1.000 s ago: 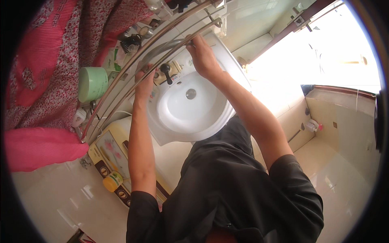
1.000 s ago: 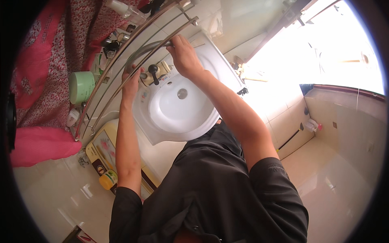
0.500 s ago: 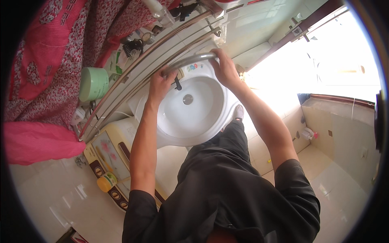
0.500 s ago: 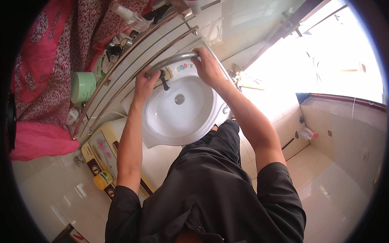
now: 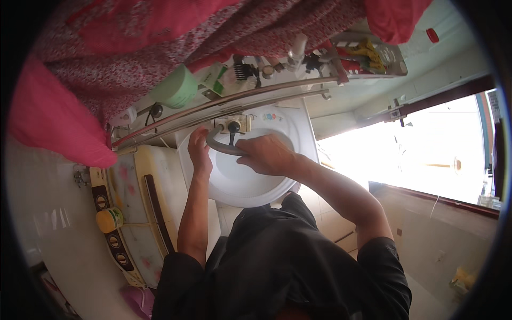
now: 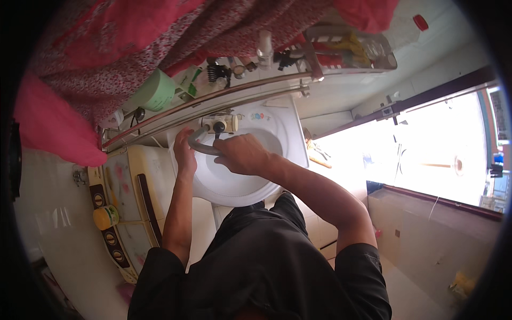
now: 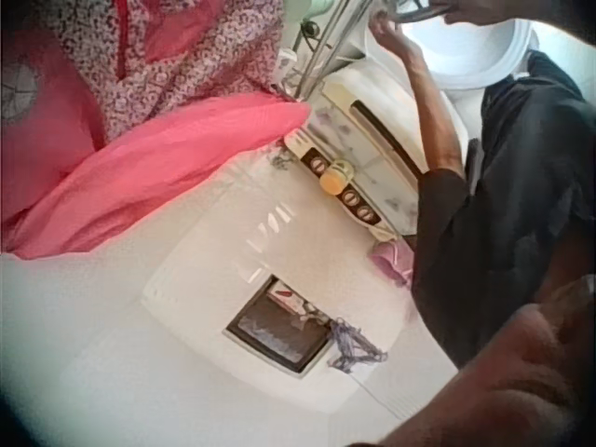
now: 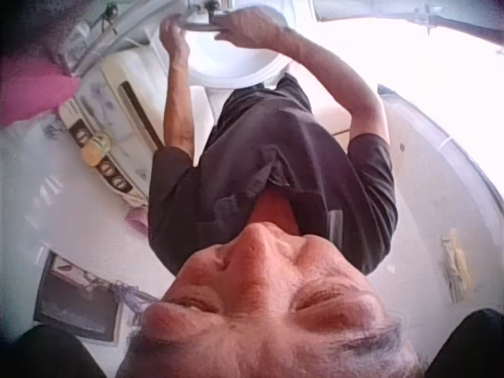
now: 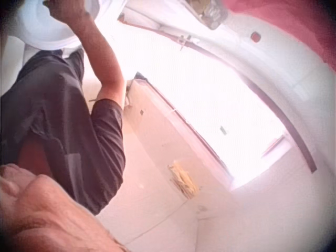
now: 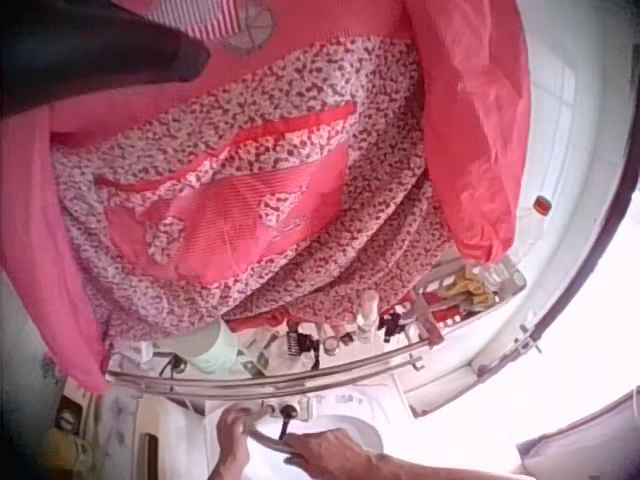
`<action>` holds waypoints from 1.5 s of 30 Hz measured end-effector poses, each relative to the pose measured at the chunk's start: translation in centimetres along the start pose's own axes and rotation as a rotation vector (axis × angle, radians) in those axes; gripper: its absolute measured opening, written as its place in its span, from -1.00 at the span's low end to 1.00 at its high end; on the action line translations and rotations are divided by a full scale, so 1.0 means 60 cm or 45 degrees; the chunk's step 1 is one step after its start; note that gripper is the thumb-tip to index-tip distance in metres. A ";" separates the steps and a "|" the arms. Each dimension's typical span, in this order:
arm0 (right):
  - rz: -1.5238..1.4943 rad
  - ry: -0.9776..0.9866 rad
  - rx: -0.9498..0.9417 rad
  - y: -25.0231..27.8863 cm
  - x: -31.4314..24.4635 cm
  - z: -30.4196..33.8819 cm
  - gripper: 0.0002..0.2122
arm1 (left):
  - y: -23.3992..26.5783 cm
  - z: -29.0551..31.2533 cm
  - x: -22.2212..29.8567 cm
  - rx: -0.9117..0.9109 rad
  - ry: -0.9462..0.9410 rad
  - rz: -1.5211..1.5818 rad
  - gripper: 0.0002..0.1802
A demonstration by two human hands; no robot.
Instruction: The person works on a bathroom sink, using a wrench to tighten connections on the faucet and pipes. They wipe the area with a cloth and adjust the faucet handle, ensuring the plumbing is secure.
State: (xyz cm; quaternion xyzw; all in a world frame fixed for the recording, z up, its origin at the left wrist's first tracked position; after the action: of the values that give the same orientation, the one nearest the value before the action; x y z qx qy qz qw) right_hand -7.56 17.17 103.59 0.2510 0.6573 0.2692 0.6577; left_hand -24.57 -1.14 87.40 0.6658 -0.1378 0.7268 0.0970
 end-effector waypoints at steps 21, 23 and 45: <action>0.412 -0.086 -0.205 -0.036 -0.095 -0.089 -0.72 | 0.019 -0.090 -0.068 -0.322 1.468 0.771 -0.92; 0.225 -0.183 0.030 -0.024 -0.078 -0.064 -0.72 | -0.016 -0.075 -0.051 -0.188 1.461 0.921 -0.86; -1.742 -0.827 0.840 -0.023 0.023 0.070 -0.70 | -0.098 0.009 0.009 -0.243 1.244 0.903 -0.86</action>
State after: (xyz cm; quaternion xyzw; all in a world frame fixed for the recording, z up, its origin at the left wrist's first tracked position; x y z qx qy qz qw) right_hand -3.31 17.21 101.67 0.0408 0.4872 -0.4837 0.7260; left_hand -22.20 4.17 88.41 0.1574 -0.3551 0.9206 -0.0397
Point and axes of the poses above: each hand's wrist, its own z-axis away from the middle knuckle, its own y-axis out of the back of the hand, x = y × z, the point moved 2 cm from there along -z, towards the middle knuckle, and after that the axes turned 2 degrees about -z, right-handed, at the moved point
